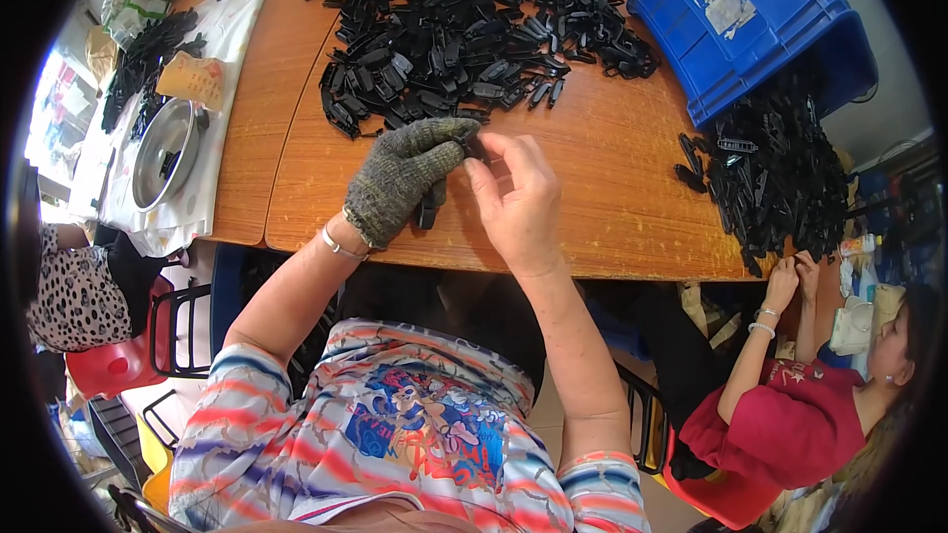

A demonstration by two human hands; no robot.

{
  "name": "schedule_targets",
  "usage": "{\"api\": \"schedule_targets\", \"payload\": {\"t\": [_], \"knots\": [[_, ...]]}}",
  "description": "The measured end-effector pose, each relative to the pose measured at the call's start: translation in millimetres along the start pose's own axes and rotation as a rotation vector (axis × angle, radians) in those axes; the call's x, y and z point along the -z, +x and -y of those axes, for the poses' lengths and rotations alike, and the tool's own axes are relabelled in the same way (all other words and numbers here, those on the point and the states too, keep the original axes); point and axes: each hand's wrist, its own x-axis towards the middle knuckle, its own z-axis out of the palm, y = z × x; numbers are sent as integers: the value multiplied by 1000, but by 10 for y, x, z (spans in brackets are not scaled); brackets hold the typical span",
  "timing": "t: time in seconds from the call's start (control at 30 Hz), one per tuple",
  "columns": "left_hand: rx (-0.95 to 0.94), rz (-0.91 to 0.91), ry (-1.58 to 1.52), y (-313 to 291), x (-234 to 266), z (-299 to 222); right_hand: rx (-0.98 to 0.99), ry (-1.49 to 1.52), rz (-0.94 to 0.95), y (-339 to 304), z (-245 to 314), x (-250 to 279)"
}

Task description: The recorder inspects small black plastic components one by one from a pile on a workbench and places them into a sorting bin.

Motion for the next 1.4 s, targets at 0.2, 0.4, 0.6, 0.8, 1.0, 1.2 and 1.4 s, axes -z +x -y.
{"api": "schedule_targets", "payload": {"t": [0.2, 0.4, 0.6, 0.8, 1.0, 1.2, 1.4], "knots": [[-86, 5, 40, -59, -84, 45, 182, -239, -86, -87, 6, -96], [-254, 23, 105, -131, 0, 88, 53, -161, -8, -197, 112, -213], [62, 172, -19, -348, 168, -72, 4, -23, 49, -306, 254, -391], [3, -39, 232, -703, 509, -115, -67, 72, 466, -276, 393, -367], [403, 37, 1047, -1610, 1341, -524, -10, -224, 205, 167, -137, 101], [284, 74, 1466, -1951, 1739, -222, 51, -732, 111, 764, -470, 264], [108, 272, 1013, -1470, 1235, -607, 143, -914, 298, 887, -683, 265]]}}
